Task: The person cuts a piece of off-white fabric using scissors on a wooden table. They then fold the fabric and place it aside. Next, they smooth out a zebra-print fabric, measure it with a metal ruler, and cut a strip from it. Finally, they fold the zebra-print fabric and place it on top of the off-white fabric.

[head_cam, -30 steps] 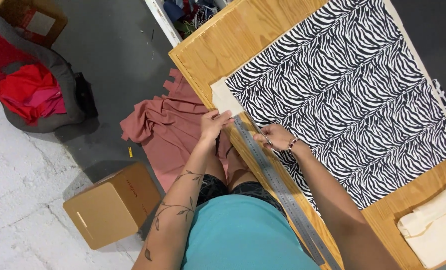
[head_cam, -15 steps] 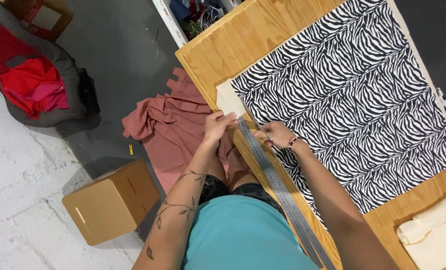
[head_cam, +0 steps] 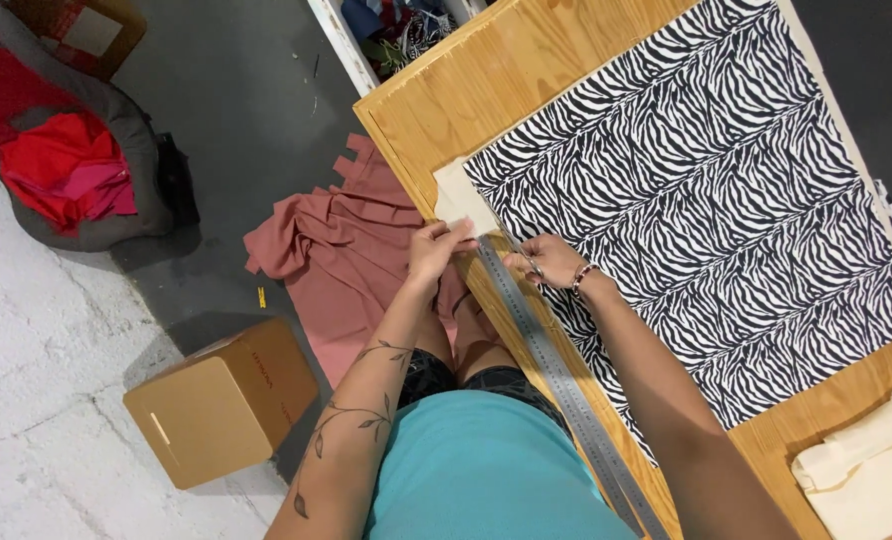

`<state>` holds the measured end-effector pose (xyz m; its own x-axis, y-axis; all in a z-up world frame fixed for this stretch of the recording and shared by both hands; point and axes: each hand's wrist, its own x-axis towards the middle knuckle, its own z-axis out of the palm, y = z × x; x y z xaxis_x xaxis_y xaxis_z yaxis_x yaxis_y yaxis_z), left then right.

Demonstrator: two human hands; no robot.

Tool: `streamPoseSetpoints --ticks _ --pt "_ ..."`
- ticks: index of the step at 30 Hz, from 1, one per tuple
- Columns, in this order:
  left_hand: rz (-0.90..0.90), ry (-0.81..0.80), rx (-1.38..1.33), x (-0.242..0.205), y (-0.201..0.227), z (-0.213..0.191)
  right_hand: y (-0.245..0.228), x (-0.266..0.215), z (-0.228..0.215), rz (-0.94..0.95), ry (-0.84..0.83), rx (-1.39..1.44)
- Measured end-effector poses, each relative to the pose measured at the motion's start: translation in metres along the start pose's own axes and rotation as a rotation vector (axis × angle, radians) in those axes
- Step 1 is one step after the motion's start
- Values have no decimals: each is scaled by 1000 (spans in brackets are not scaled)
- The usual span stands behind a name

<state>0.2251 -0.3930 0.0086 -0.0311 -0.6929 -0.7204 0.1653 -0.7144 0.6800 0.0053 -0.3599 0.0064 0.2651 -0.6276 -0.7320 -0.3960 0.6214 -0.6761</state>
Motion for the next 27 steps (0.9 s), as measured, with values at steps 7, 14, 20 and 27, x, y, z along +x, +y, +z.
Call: streamPoseSetpoints --ticks 7,14,20,27 --pt "-18 291 86 51 -7 -6 -1 -1 -1 -13 15 3" --pt "2 281 -71 51 -9 -7 6 17 0 41 22 -31" --pt "-8 265 -127 54 -17 -13 3 25 -3 76 20 -45" --pt "4 248 -152 62 -36 -18 0 17 2 -16 51 -160"
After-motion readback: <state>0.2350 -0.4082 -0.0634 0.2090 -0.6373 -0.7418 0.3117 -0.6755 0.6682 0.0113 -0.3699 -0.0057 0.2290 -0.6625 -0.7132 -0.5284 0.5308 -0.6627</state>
